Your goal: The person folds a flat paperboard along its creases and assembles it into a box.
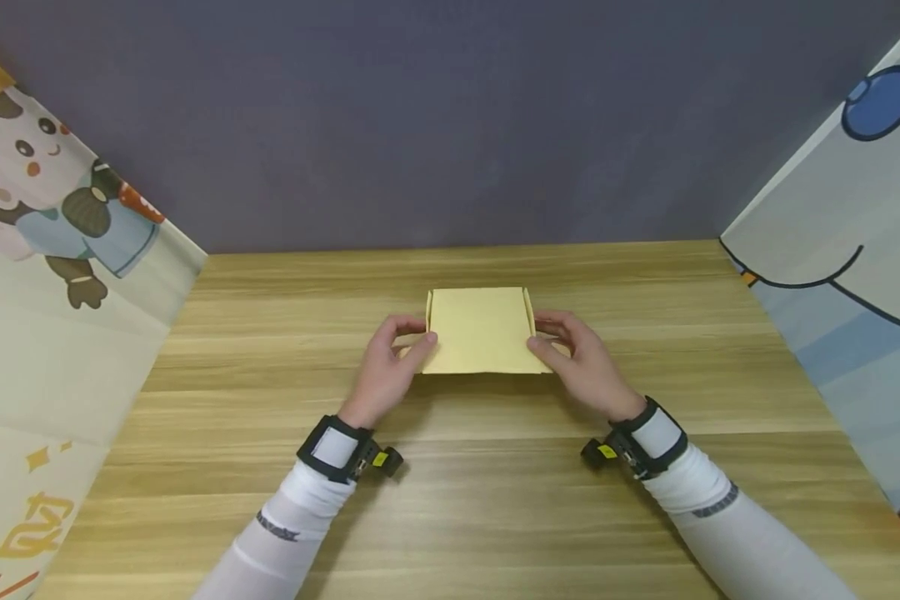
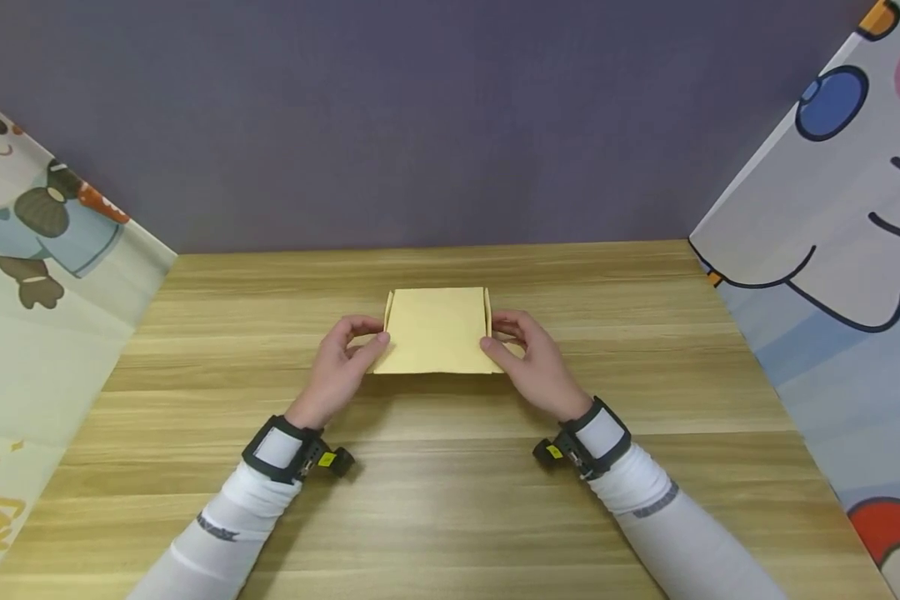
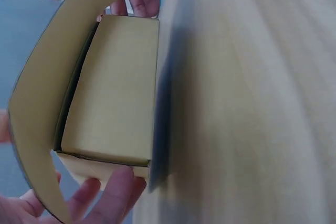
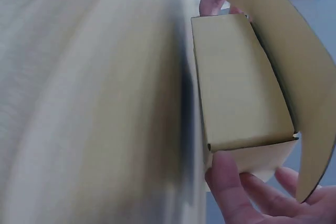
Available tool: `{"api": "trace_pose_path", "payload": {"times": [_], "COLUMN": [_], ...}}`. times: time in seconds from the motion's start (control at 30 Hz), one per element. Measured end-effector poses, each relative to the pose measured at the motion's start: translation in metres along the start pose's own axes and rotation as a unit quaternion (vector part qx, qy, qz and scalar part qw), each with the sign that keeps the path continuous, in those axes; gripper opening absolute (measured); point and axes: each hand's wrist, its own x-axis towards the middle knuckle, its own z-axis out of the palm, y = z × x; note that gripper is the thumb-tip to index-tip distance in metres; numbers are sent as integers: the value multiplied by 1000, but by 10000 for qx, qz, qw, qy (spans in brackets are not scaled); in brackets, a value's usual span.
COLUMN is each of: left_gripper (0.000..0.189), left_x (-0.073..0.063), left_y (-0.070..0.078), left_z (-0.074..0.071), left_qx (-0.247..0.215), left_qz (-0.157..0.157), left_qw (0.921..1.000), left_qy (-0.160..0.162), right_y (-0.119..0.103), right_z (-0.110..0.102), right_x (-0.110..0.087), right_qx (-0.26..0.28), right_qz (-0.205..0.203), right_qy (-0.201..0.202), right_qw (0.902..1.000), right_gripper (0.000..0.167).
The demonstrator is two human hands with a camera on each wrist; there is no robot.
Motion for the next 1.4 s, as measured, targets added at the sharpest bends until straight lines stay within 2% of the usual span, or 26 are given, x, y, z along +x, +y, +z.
{"api": "trace_pose_path", "payload": {"times": [0.13,0.27,0.4,0.57,0.7,0.8,0.9,1.13,1.4], "left_gripper": [48,46,47,45,37,36,41,46,44], "left_x": [-4,-9,-6,0,-5,-5,1,1,1], "left_y": [22,42,39,30,46,49,37,37,38], "left_z": [-6,-12,-14,-17,-20,-21,-21,-21,-20], "left_qx": [47,112,142,-31,-291,-196,-45,349,480], "left_qz": [331,713,915,799,591,523,527,480,358], "left_qw": [9994,9974,9957,9967,9976,9980,9977,9956,9957], "left_qy": [-25,-31,-5,127,195,287,431,727,714], "right_y": [-10,-23,-36,-48,-53,-56,-58,-60,-61], "right_z": [-6,-10,-13,-18,-20,-20,-17,-11,-10], "right_x": [1,2,3,6,8,9,9,12,12], "right_qx": [414,333,390,32,-224,-357,-399,-445,-714], "right_qz": [-25,-61,-14,144,279,269,250,184,402], "right_qy": [-102,-128,-168,-94,1,39,142,308,386], "right_qw": [9991,9993,9991,9998,9994,9990,9988,9984,9959], "right_gripper": [56,53,55,58,60,62,61,54,65]}}
